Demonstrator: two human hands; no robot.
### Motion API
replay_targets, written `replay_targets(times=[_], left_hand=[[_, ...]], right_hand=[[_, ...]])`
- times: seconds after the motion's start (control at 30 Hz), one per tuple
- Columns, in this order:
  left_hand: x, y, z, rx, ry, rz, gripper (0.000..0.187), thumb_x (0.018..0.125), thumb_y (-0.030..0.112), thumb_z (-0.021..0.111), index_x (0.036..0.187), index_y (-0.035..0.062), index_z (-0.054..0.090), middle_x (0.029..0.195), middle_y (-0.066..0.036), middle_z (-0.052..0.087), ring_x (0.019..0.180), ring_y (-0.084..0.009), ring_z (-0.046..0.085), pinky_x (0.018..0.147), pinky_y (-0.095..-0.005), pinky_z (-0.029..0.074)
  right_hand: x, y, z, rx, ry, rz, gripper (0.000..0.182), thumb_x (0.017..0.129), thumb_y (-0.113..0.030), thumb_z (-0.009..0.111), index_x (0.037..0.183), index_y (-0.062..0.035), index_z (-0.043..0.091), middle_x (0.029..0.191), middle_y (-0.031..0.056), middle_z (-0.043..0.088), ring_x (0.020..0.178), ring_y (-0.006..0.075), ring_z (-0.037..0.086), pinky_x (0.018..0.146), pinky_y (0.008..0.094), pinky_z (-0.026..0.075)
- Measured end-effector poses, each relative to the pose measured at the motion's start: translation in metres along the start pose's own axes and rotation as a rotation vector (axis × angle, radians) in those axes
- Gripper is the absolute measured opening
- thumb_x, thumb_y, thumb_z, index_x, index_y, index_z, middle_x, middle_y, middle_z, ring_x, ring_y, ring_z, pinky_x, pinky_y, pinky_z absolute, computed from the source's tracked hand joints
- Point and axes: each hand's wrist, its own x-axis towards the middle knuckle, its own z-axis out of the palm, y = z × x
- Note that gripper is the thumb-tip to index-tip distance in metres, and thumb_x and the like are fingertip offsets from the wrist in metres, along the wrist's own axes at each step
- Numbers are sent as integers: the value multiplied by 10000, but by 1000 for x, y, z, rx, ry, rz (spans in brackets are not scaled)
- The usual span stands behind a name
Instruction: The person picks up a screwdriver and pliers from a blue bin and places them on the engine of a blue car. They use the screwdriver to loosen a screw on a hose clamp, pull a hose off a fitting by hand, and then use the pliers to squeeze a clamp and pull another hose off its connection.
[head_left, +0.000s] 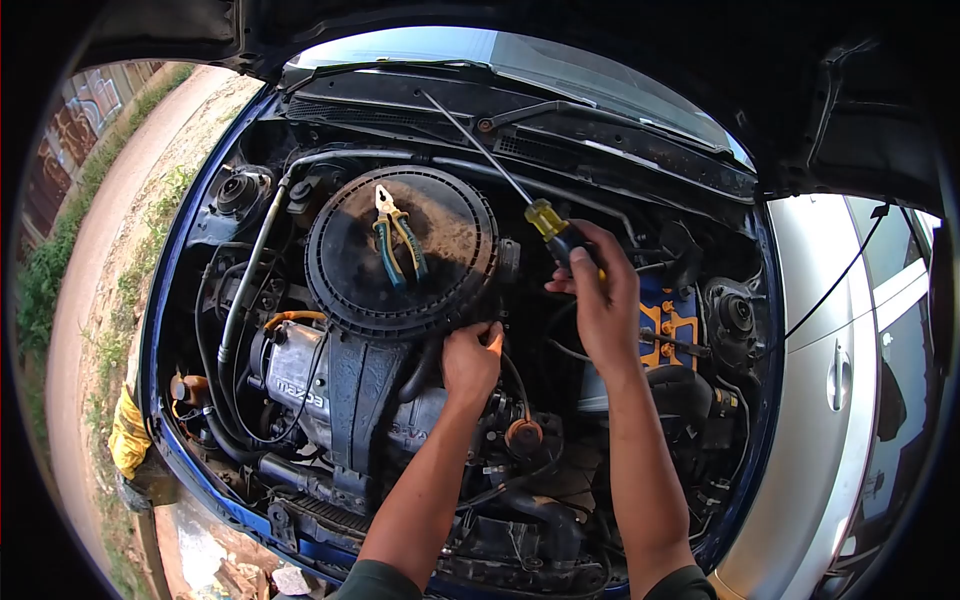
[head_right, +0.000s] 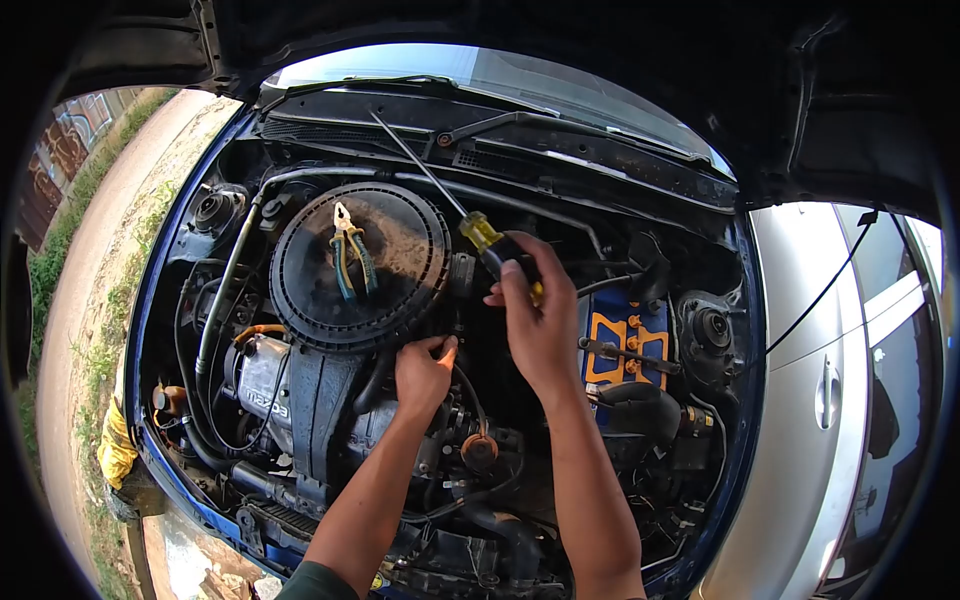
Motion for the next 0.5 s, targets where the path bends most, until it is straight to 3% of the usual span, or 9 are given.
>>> replay_targets(times=[0.07,0.23,0.3,0.33,0.37,0.43,0.47,0.5], left_hand=[[-7,-1,1,20,15,-98,325,990,283,697,1041,-29,776,875,-285,726,889,-464,717,782,-473,556],[-3,-13,-6,-29,-59,6,337,1004,265,672,1100,-50,746,895,-289,721,872,-454,727,778,-456,544],[1,-19,-13,-75,-212,-18,354,1013,251,654,1170,-58,726,988,-295,733,951,-435,734,848,-438,549],[5,-30,-17,-103,-279,68,415,1021,247,639,1286,-69,679,1124,-289,740,1086,-395,726,961,-411,535],[14,-39,-17,-102,-274,83,415,1021,247,639,1286,-69,679,1124,-289,740,1086,-395,726,961,-411,535],[15,-35,-26,-43,-410,98,537,983,281,702,1379,-74,626,1261,-280,714,1215,-366,686,1055,-397,503],[13,-33,-28,-42,-410,98,537,983,281,702,1379,-74,626,1261,-280,714,1215,-366,686,1055,-397,503],[10,-30,-29,-2,-407,154,593,949,289,745,1399,-73,611,1291,-282,699,1241,-363,673,1069,-397,497]], right_hand=[[-19,-17,-32,81,134,-1,268,1051,-152,635,1250,24,670,1009,92,707,848,138,718,756,291,626],[-21,-46,-85,203,353,25,321,1026,-216,702,1239,22,680,982,86,702,876,149,721,843,344,624],[-15,-51,-92,205,480,-34,361,1010,-327,737,1197,-21,697,970,73,700,905,148,710,905,379,596],[-11,-54,-91,218,547,-71,389,985,-408,763,1103,-44,697,964,64,692,911,137,692,916,382,567],[-1,-59,-84,226,549,-84,389,985,-408,763,1103,-44,697,964,64,692,911,137,692,916,382,567],[12,-74,-66,421,815,-227,404,957,-443,792,1019,-60,680,915,57,659,851,119,672,801,321,562],[14,-73,-70,421,815,-226,404,957,-443,792,1019,-60,680,915,57,659,851,119,672,801,321,562],[17,-71,-79,375,674,-150,414,947,-450,801,1014,-59,682,900,60,671,803,109,663,728,297,552]])
